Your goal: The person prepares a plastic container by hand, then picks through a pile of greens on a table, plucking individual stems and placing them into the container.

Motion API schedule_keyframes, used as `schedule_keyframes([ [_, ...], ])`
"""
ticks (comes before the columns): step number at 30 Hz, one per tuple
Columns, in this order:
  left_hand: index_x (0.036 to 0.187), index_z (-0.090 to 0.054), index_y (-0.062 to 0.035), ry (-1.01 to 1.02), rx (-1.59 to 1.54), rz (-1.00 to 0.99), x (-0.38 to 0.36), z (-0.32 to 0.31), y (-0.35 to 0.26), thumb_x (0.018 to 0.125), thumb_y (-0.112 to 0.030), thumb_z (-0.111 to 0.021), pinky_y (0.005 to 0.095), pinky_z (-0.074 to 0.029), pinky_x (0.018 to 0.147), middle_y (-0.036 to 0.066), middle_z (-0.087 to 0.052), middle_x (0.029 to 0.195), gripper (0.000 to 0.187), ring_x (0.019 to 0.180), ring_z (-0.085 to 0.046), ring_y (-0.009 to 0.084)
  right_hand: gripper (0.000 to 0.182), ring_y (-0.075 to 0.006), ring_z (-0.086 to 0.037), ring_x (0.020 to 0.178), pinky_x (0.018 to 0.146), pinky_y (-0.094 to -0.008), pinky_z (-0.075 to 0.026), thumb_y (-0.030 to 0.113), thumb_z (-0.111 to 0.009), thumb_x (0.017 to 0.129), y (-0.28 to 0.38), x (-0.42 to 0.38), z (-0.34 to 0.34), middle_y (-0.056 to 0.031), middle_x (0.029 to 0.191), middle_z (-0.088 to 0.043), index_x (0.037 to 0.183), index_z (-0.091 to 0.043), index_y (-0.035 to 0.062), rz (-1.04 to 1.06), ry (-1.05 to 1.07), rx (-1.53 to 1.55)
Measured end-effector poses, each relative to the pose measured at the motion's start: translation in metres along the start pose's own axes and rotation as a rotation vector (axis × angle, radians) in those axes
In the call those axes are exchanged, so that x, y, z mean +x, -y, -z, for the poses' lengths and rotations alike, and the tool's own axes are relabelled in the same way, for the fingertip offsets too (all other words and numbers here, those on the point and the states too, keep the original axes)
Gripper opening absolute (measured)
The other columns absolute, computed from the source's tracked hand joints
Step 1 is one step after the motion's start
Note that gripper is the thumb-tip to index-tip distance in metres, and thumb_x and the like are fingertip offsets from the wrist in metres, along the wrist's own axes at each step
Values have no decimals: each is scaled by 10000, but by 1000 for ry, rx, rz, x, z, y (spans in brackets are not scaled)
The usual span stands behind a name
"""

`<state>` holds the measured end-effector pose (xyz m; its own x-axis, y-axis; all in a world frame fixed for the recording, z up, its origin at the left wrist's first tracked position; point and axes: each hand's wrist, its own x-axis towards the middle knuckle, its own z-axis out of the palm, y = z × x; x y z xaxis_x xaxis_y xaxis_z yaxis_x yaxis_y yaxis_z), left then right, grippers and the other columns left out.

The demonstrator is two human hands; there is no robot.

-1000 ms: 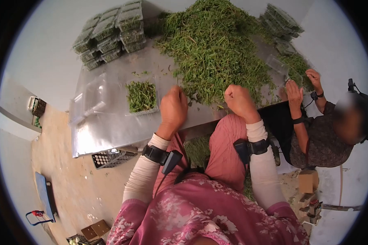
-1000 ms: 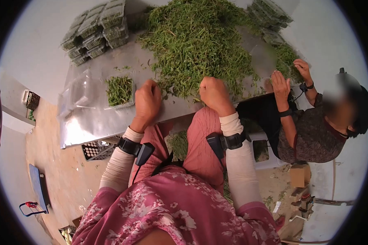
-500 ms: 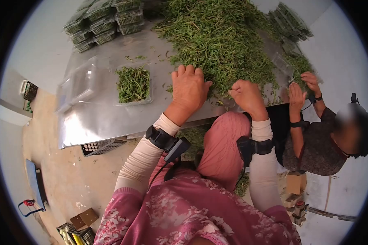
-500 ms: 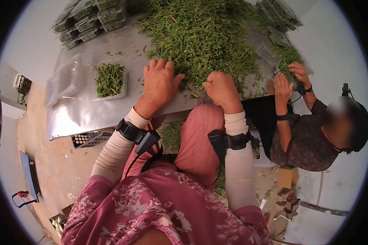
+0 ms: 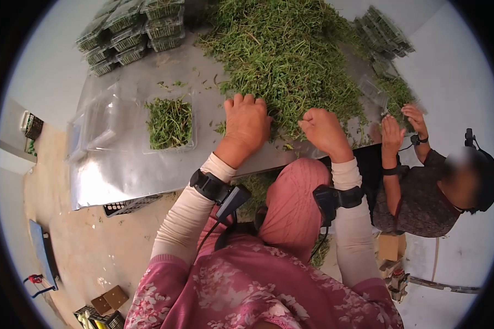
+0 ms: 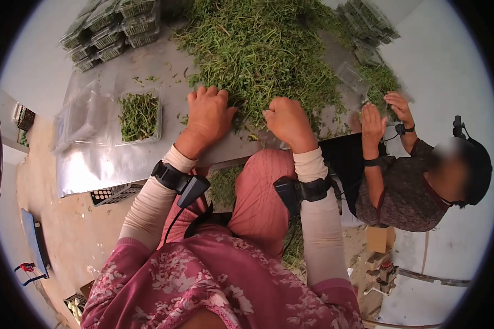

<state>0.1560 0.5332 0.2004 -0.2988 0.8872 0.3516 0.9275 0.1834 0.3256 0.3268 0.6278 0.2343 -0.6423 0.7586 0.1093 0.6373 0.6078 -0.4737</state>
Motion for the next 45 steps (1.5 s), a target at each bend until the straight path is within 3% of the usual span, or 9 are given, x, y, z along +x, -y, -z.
schedule_keyframes([
  [1, 943, -639, -62, 12, 5, 8, 0, -2, 1, 768, -239, -701, 437, -368, 879, 110, -605, 987, 257, 1018, -517, 307, 242, -432, -578, 642, 600, -451, -468, 156, -694, 763, 0, 1, -2, -265, 653, -552, 688, -597, -52, -6, -14, 19],
  [10, 894, -663, -99, 22, -144, 35, 5, -7, 3, 785, -190, -658, 449, -402, 865, 110, -636, 941, 142, 980, -571, 316, 187, -146, -577, 540, 509, -352, -434, 130, -603, 819, 21, 17, -14, -84, 560, -543, 724, -605, -32, -180, 203, 372],
  [16, 867, -657, -44, -5, -335, 140, 0, 6, 17, 798, -164, -619, 484, -494, 753, 215, -658, 876, 144, 864, -624, 403, 157, -119, -576, 512, 463, -321, -414, 89, -543, 831, 45, 15, -6, -74, 617, -595, 744, -606, -26, -225, 191, 492],
  [19, 861, -655, -30, 5, -315, 161, -6, 11, 20, 813, -173, -607, 488, -504, 750, 234, -657, 888, 158, 858, -627, 414, 253, -103, -579, 559, 450, -247, -401, 115, -521, 900, 29, 14, -8, -110, 837, -657, 1067, -612, -52, -298, 238, 372],
  [28, 882, -687, -23, 266, -263, 221, 8, 6, 13, 797, -237, -633, 470, -508, 778, 233, -663, 897, 236, 872, -635, 398, 213, -101, -538, 545, 433, -225, -389, 106, -517, 909, 30, 4, -15, -157, 821, -639, 1017, -549, -75, -456, 361, 786],
  [31, 890, -691, -9, 209, -330, 177, 10, -7, 17, 793, -212, -632, 451, -512, 751, 225, -668, 870, 233, 833, -645, 388, 192, -100, -535, 538, 420, -228, -370, 99, -500, 914, 28, 9, -20, -157, 821, -637, 979, -554, -74, -467, 391, 988],
  [37, 914, -677, 24, -40, -666, 95, 11, 6, 25, 810, -95, -584, 362, -504, 656, 196, -676, 792, 184, 730, -673, 293, 256, -88, -527, 542, 433, -220, -377, 128, -543, 908, 42, 17, -14, -112, 815, -639, 1062, -554, -75, -287, 328, 1125],
  [40, 944, -665, 45, -43, -747, 157, 5, 18, 35, 854, -77, -544, 313, -500, 601, 157, -671, 736, 194, 684, -672, 212, 221, -76, -517, 526, 435, -208, -376, 117, -545, 908, 53, 20, -8, -80, 784, -633, 1059, -569, -43, -232, 344, 1093],
  [45, 953, -646, 55, 52, -654, 236, -17, 10, 56, 907, -104, -499, 273, -480, 530, 111, -656, 704, 222, 599, -645, 148, 207, -70, -514, 490, 428, -206, -375, 76, -548, 870, 62, 23, -21, -75, 737, -639, 1008, -618, -61, -295, 90, 761],
])
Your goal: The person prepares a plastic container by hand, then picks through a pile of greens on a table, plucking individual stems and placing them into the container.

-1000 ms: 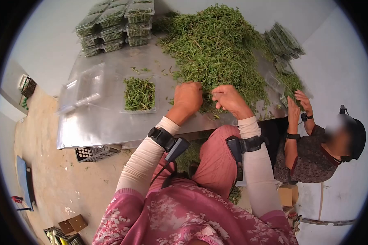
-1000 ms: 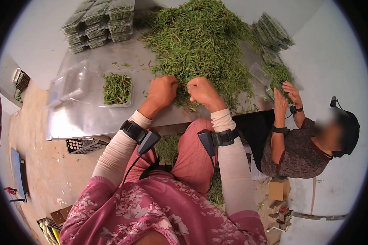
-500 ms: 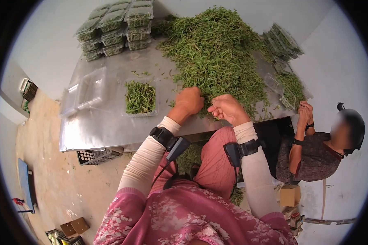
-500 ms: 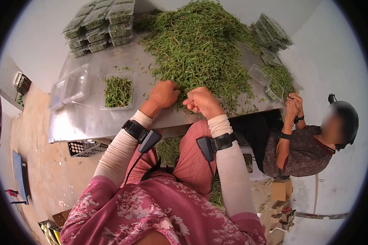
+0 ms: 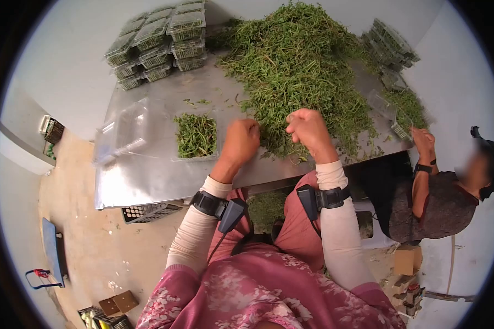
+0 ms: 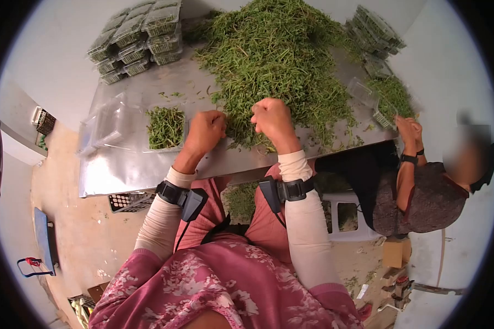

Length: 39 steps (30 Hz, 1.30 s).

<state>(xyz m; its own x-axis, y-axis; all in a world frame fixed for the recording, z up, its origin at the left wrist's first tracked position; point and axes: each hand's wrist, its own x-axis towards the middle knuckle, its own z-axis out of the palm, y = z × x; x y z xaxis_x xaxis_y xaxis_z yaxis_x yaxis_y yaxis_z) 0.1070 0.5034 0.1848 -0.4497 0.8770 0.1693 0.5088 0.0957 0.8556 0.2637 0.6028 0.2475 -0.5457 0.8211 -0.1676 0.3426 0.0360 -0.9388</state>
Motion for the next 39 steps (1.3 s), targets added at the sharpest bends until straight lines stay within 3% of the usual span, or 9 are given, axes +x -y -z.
schedule_keyframes([
  [4, 909, -639, 50, -17, -69, 81, -11, 0, 3, 917, -128, -492, 280, -481, 529, 108, -656, 702, 231, 594, -646, 145, 200, -82, -511, 476, 446, -232, -409, 49, -532, 862, -9, 7, -2, -83, 723, -640, 982, -630, -76, 95, -162, -24],
  [7, 809, -637, 45, -56, 44, 24, -5, 1, -3, 880, -173, -546, 453, -496, 672, 240, -636, 724, 247, 726, -646, 397, 199, -116, -571, 483, 477, -268, -466, 77, -526, 878, -8, 4, -3, -104, 717, -666, 968, -652, -49, 132, -223, -11],
  [13, 856, -650, -1, -34, 537, 59, 2, -10, -54, 864, -365, -627, 469, -509, 707, 220, -664, 858, 365, 819, -651, 390, 182, -137, -602, 493, 481, -285, -487, 87, -535, 889, -3, 2, -4, -112, 702, -672, 944, -659, -34, 189, -313, 60],
  [16, 897, -650, -12, 4, 644, 41, 9, -24, -51, 848, -346, -641, 472, -511, 726, 208, -663, 896, 337, 838, -644, 405, 176, -138, -602, 498, 482, -287, -486, 89, -541, 890, -2, 0, -3, -110, 698, -670, 938, -659, -33, 210, -310, 79],
  [22, 870, -642, -1, -93, 442, -58, 17, -32, -29, 824, -229, -633, 447, -513, 706, 225, -656, 827, 233, 806, -654, 373, 164, -135, -601, 503, 489, -278, -479, 88, -549, 893, -4, 0, -3, -101, 687, -667, 929, -656, -31, 251, -324, 56],
  [25, 844, -644, 28, -136, 137, -108, 19, -18, -29, 798, -171, -627, 398, -477, 594, 218, -609, 684, 205, 609, -613, 301, 161, -134, -602, 507, 493, -283, -481, 94, -555, 895, -2, -1, -4, -100, 688, -668, 924, -656, -28, 253, -328, 74],
  [28, 874, -643, 36, -127, 119, -90, 16, 5, -44, 815, -150, -625, 346, -443, 560, 156, -601, 644, 196, 563, -547, 189, 158, -133, -605, 514, 500, -290, -486, 96, -559, 895, 1, -4, -4, -102, 693, -670, 921, -656, -26, 236, -319, 97],
  [31, 828, -629, 46, -155, 22, -99, 11, 27, -55, 823, -163, -626, 376, -458, 576, 197, -587, 627, 209, 557, -573, 271, 156, -131, -608, 521, 506, -287, -490, 89, -558, 894, 0, -4, -3, -102, 697, -670, 925, -656, -27, 250, -311, 88],
  [39, 826, -650, 46, -432, 185, -29, -15, 118, -58, 817, -178, -623, 333, -451, 560, 179, -597, 615, 226, 557, -574, 178, 163, -125, -603, 517, 498, -276, -490, 78, -549, 888, -8, 0, -5, -90, 703, -666, 930, -655, -38, 273, -268, 54],
])
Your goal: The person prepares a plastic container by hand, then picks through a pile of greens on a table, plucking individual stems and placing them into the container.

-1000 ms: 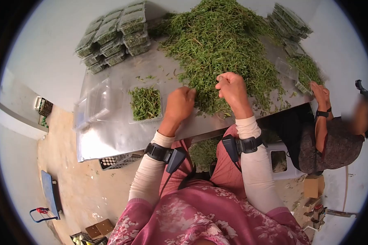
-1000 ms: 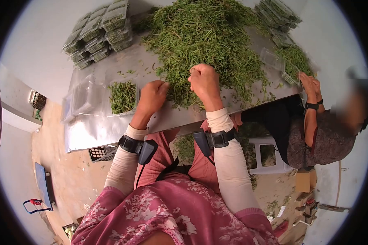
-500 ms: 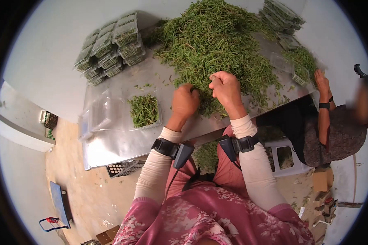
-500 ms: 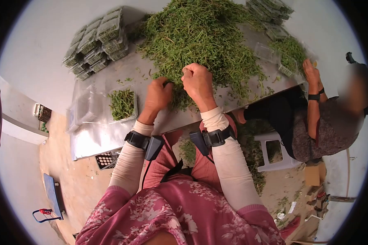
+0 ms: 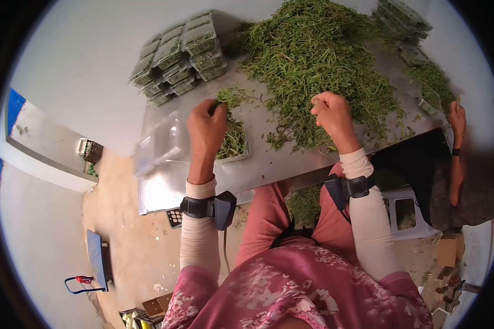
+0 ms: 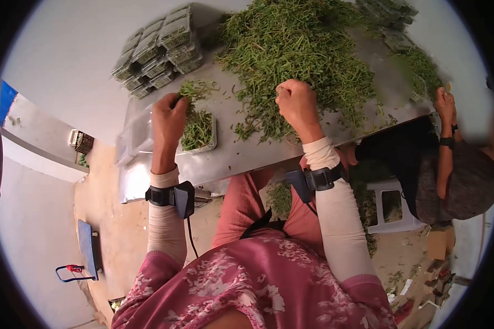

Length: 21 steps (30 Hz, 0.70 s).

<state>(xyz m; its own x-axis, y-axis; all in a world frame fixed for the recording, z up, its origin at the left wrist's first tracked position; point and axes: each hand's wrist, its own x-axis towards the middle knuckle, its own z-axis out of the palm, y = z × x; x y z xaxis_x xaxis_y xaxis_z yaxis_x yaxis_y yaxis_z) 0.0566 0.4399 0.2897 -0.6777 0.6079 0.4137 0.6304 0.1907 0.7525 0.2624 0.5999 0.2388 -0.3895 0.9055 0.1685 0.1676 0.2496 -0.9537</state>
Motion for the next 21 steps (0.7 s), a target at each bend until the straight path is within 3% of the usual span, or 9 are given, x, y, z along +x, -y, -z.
schedule_keyframes([
  [4, 803, -654, 43, -41, 240, -17, -8, 10, 24, 806, -171, -640, 373, -474, 573, 236, -609, 658, 215, 586, -631, 309, 167, -117, -594, 510, 486, -275, -483, 96, -564, 890, 2, 0, -1, -89, 700, -665, 936, -655, -37, -12, 11, -19],
  [5, 776, -644, 45, 16, 219, -62, -12, 6, 36, 795, -202, -662, 407, -482, 597, 255, -609, 686, 249, 647, -626, 386, 168, -118, -594, 509, 488, -276, -484, 97, -564, 890, 2, 0, -1, -90, 701, -665, 936, -655, -36, -16, 12, -25],
  [8, 799, -661, 46, 350, 524, -21, -20, 8, 45, 805, -249, -686, 357, -468, 569, 187, -631, 655, 296, 549, -592, 234, 170, -120, -594, 510, 492, -281, -487, 104, -568, 891, 1, 1, -1, -94, 709, -668, 934, -655, -36, -21, 18, -46],
  [12, 807, -666, 12, 287, 341, -26, -17, 15, 51, 810, -201, -683, 327, -471, 561, 132, -649, 660, 214, 568, -600, 178, 172, -123, -596, 512, 498, -288, -488, 111, -572, 891, 0, 1, -1, -95, 723, -672, 931, -653, -35, -16, 44, -78],
  [15, 761, -648, 15, 211, 183, 20, -14, 18, 45, 755, -207, -713, 399, -490, 614, 206, -634, 703, 231, 655, -631, 362, 174, -124, -597, 515, 499, -285, -484, 114, -571, 891, -1, 2, -3, -90, 726, -671, 931, -652, -34, -3, 44, -87],
  [21, 776, -648, -3, 468, 203, -71, -15, -8, 63, 722, -136, -709, 395, -492, 617, 183, -636, 708, 156, 663, -630, 344, 168, -165, -628, 560, 542, -294, -497, 123, -583, 868, 5, -2, -3, -104, 739, -678, 914, -662, -18, -23, 68, -73],
])
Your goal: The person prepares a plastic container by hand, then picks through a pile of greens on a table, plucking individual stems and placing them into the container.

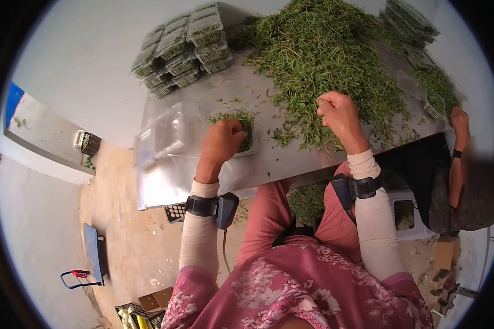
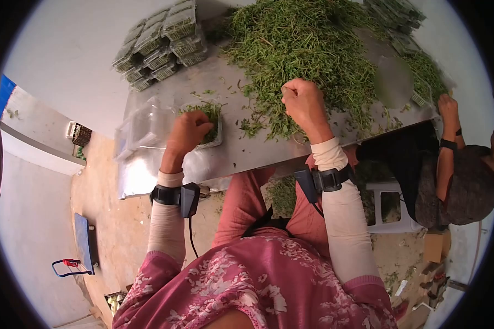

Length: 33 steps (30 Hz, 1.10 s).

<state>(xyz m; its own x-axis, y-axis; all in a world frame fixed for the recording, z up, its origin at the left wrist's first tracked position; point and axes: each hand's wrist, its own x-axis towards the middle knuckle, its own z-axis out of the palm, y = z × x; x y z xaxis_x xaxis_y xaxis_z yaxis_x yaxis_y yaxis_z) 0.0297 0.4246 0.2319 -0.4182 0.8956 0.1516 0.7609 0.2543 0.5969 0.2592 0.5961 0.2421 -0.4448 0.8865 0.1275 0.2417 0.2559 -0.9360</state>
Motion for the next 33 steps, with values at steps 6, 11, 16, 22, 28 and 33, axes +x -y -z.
schedule_keyframes([
  [6, 753, -617, -17, 1, 67, -39, 3, -9, 5, 712, -126, -689, 422, -492, 637, 175, -640, 738, 137, 709, -619, 374, 192, -161, -608, 598, 565, -290, -493, 89, -574, 841, 6, 4, -36, -107, 739, -655, 981, -637, -25, 206, 325, -138],
  [11, 772, -598, -16, -89, 189, -98, -2, -24, 8, 713, -107, -665, 431, -483, 665, 171, -626, 775, 127, 753, -609, 376, 317, -128, -587, 545, 488, -268, -464, 89, -585, 837, 14, 28, -86, -93, 722, -642, 1112, -575, -70, 107, 512, -193],
  [16, 799, -593, -55, -45, 204, -68, -1, -21, 8, 734, -122, -632, 456, -490, 702, 151, -628, 849, 101, 820, -615, 367, 270, -125, -582, 519, 465, -276, -437, 121, -600, 828, 20, 36, -108, -85, 693, -636, 1020, -608, -68, -176, 623, -47],
  [22, 794, -594, -58, -40, 194, -76, 1, -23, 11, 730, -121, -623, 453, -486, 681, 145, -627, 835, 94, 799, -612, 363, 178, -213, -629, 539, 534, -358, -501, 138, -613, 756, 23, 38, -114, -136, 575, -636, 620, -656, 33, -36, 550, -159],
  [28, 770, -584, -20, -75, 177, -80, -2, -25, 6, 732, -96, -633, 438, -472, 676, 163, -617, 786, 97, 768, -600, 367, 134, -382, -648, 687, 672, -413, -522, 145, -640, 731, 21, 35, -121, -203, 705, -649, 699, -674, 20, 233, 333, -174],
  [33, 784, -594, -41, -67, 199, -75, -5, -23, 2, 756, -122, -605, 456, -473, 673, 157, -609, 828, 87, 798, -600, 367, 111, -384, -649, 707, 689, -411, -526, 131, -645, 721, 11, 33, -130, -215, 725, -651, 722, -689, 29, 330, 321, -115],
])
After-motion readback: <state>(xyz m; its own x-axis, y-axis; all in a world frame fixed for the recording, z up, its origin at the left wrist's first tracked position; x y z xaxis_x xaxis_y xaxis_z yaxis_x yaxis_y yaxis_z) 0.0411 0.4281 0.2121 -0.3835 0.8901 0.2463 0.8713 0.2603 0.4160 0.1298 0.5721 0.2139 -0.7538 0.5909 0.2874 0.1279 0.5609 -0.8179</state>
